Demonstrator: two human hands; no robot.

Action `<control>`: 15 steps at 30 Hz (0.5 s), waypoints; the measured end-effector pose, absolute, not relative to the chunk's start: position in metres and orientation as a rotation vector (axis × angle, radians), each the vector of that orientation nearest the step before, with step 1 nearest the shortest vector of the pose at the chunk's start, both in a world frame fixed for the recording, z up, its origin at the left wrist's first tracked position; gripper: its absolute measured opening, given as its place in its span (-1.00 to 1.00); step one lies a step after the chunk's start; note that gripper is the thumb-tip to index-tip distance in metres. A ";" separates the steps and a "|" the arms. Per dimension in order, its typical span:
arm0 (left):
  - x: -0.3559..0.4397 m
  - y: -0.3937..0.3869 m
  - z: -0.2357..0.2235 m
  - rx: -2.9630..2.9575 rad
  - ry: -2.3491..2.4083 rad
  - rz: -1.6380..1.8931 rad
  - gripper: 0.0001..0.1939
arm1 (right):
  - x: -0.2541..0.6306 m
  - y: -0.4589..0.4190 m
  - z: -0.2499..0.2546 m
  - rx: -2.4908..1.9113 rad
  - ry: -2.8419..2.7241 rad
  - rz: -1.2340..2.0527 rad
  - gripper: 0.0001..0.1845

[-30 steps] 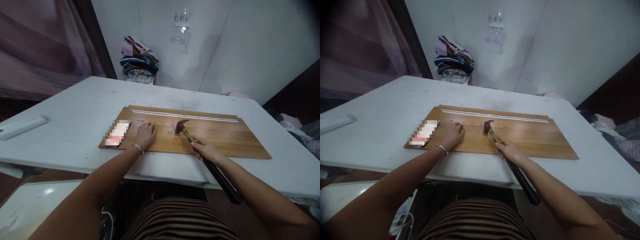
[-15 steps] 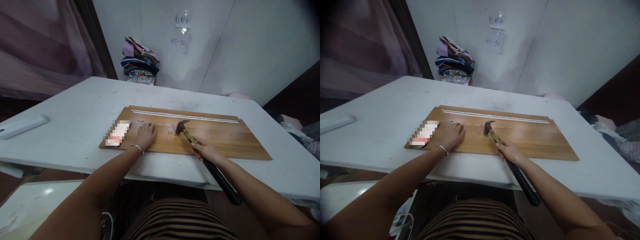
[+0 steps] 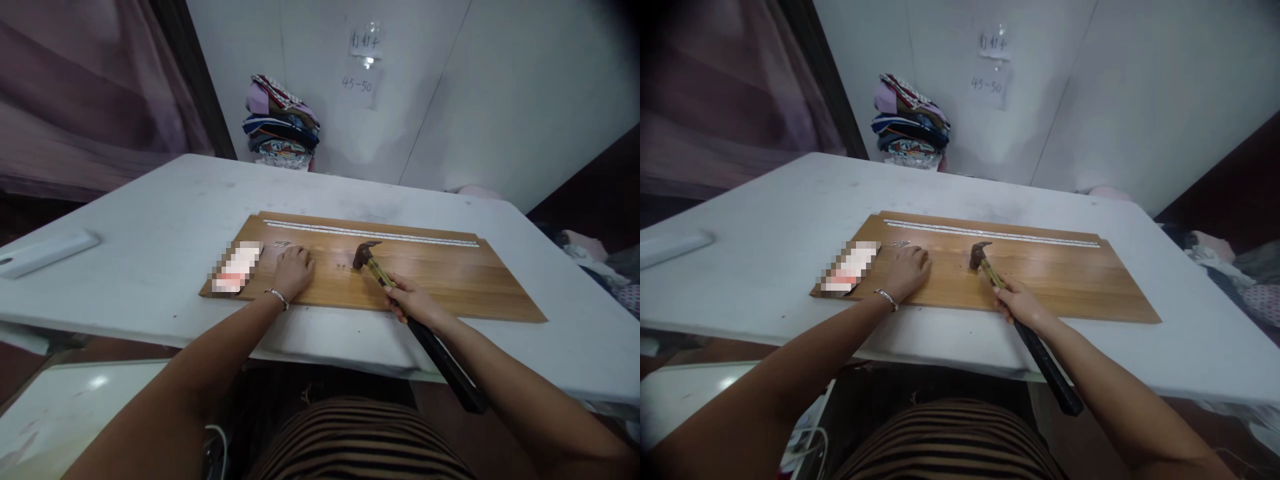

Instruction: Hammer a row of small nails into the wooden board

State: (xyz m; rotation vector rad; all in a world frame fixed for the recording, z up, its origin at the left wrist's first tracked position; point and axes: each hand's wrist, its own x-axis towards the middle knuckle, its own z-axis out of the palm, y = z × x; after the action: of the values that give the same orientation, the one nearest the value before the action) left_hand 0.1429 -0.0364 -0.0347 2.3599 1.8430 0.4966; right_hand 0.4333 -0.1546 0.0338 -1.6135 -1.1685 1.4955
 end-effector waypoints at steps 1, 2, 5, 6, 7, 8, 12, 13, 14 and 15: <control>0.143 -0.037 -0.035 2.359 1.839 0.500 -0.72 | 0.434 -0.155 0.033 -1.616 -1.166 1.490 -0.23; 0.143 -0.037 -0.035 2.358 1.831 0.500 -0.72 | 0.435 -0.156 0.032 -1.616 -1.166 1.487 -0.22; 0.143 -0.037 -0.034 2.355 1.802 0.509 -0.73 | 0.437 -0.157 0.029 -1.635 -1.193 1.493 -0.24; 0.143 -0.038 -0.034 2.351 1.795 0.512 -0.74 | 0.438 -0.156 0.028 -1.634 -1.194 1.487 -0.25; 0.142 -0.038 -0.033 2.356 1.773 0.512 -0.74 | 0.438 -0.156 0.027 -1.634 -1.191 1.479 -0.24; 0.142 -0.038 -0.032 2.368 1.741 0.510 -0.72 | 0.439 -0.156 0.025 -1.624 -1.189 1.473 -0.24; 0.140 -0.042 -0.030 2.400 1.634 0.537 -0.69 | 0.440 -0.155 0.022 -1.623 -1.180 1.474 -0.15; 0.140 -0.043 -0.030 2.384 1.621 0.553 -0.70 | 0.440 -0.155 0.021 -1.618 -1.181 1.468 -0.14; 0.139 -0.044 -0.030 2.357 1.608 0.572 -0.71 | 0.440 -0.155 0.020 -1.612 -1.186 1.463 -0.13; 0.138 -0.045 -0.031 2.322 1.596 0.598 -0.72 | 0.441 -0.156 0.019 -1.605 -1.192 1.458 -0.14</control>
State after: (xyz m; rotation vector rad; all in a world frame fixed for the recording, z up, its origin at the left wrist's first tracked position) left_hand 0.1378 -0.0445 -0.0306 2.3221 1.5961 0.5980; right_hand 0.4409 -0.1557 0.0186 -1.6052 -1.1920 1.4576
